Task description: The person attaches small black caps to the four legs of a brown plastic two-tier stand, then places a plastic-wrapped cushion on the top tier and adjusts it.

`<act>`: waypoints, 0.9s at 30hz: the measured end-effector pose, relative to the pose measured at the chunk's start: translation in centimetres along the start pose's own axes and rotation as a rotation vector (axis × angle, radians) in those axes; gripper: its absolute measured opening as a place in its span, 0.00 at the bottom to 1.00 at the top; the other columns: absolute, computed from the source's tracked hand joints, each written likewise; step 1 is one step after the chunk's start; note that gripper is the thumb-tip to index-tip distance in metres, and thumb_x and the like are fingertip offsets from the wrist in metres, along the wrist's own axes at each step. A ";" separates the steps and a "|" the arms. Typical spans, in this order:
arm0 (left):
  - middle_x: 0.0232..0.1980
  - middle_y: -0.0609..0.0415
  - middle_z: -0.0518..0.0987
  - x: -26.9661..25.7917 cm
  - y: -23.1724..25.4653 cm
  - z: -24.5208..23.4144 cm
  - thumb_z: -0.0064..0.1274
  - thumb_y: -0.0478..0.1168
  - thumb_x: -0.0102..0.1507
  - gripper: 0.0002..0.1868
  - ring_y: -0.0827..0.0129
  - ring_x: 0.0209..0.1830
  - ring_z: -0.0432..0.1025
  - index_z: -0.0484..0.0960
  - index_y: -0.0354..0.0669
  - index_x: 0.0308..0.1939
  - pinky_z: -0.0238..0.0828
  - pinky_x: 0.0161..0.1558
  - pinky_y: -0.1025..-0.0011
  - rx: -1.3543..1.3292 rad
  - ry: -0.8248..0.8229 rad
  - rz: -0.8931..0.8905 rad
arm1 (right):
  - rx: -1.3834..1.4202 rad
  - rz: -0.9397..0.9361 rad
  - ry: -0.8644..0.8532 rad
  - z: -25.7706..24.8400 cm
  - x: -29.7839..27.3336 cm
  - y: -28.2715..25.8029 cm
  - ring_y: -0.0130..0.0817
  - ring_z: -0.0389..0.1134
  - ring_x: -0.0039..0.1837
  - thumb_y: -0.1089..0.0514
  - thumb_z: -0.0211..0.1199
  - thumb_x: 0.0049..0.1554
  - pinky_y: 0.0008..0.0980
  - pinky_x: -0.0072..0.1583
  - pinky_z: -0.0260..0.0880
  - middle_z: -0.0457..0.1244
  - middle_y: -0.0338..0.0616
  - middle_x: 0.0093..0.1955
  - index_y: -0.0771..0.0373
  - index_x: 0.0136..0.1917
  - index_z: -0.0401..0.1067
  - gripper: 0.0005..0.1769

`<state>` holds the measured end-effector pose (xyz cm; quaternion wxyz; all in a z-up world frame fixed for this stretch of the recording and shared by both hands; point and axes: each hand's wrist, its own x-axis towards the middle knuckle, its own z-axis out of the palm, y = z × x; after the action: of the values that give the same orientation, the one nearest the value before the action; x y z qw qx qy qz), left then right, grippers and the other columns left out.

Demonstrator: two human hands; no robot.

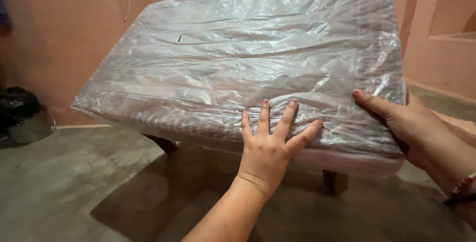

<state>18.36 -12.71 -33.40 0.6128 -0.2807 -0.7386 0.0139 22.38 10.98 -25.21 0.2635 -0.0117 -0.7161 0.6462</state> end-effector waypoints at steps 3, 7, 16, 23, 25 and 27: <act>0.78 0.52 0.62 0.2 0.1 0.2 0.53 0.41 0.60 0.41 0.35 0.72 0.62 0.59 0.81 0.74 0.52 0.64 0.25 0.017 0.001 -0.003 | 0.005 -0.010 -0.028 -0.2 0.2 0.0 0.37 0.72 0.53 0.44 0.65 0.56 0.37 0.51 0.73 0.70 0.51 0.58 0.65 0.69 0.67 0.34; 0.78 0.52 0.63 0.0 0.3 0.5 0.54 0.41 0.61 0.41 0.34 0.73 0.61 0.59 0.80 0.75 0.51 0.65 0.24 0.026 0.059 -0.006 | 0.098 -0.026 -0.075 -0.2 0.2 0.1 0.40 0.72 0.53 0.44 0.64 0.59 0.40 0.50 0.74 0.69 0.53 0.58 0.66 0.73 0.65 0.36; 0.78 0.50 0.62 -0.1 0.1 0.7 0.57 0.40 0.58 0.44 0.31 0.72 0.59 0.59 0.77 0.75 0.49 0.62 0.22 -0.023 0.055 0.015 | 0.209 0.107 -0.029 0.0 0.7 0.5 0.36 0.72 0.48 0.41 0.60 0.61 0.35 0.49 0.74 0.69 0.51 0.52 0.66 0.64 0.70 0.29; 0.77 0.48 0.60 0.2 0.2 0.0 0.61 0.37 0.53 0.49 0.29 0.72 0.57 0.57 0.75 0.74 0.48 0.61 0.21 -0.041 -0.029 0.019 | 0.297 0.104 -0.023 -0.4 1.4 1.0 0.37 0.73 0.46 0.43 0.60 0.60 0.37 0.48 0.77 0.70 0.51 0.50 0.65 0.61 0.70 0.26; 0.78 0.49 0.60 0.2 0.2 0.0 0.61 0.37 0.54 0.49 0.29 0.72 0.56 0.56 0.75 0.75 0.47 0.61 0.21 -0.047 -0.017 0.017 | 0.266 0.084 -0.010 -0.6 1.7 1.3 0.38 0.73 0.46 0.43 0.60 0.61 0.37 0.48 0.76 0.70 0.53 0.50 0.67 0.61 0.70 0.27; 0.78 0.49 0.60 0.2 0.3 0.2 0.61 0.36 0.53 0.50 0.29 0.72 0.56 0.56 0.75 0.75 0.47 0.62 0.21 -0.056 -0.026 0.011 | 0.262 0.071 -0.001 -0.8 1.8 1.6 0.39 0.73 0.46 0.43 0.61 0.61 0.37 0.48 0.75 0.70 0.54 0.50 0.68 0.61 0.70 0.27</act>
<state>18.31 -12.36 -33.40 0.5950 -0.3016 -0.7450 -0.0001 20.63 12.61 -25.99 0.2392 -0.0021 -0.6247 0.7433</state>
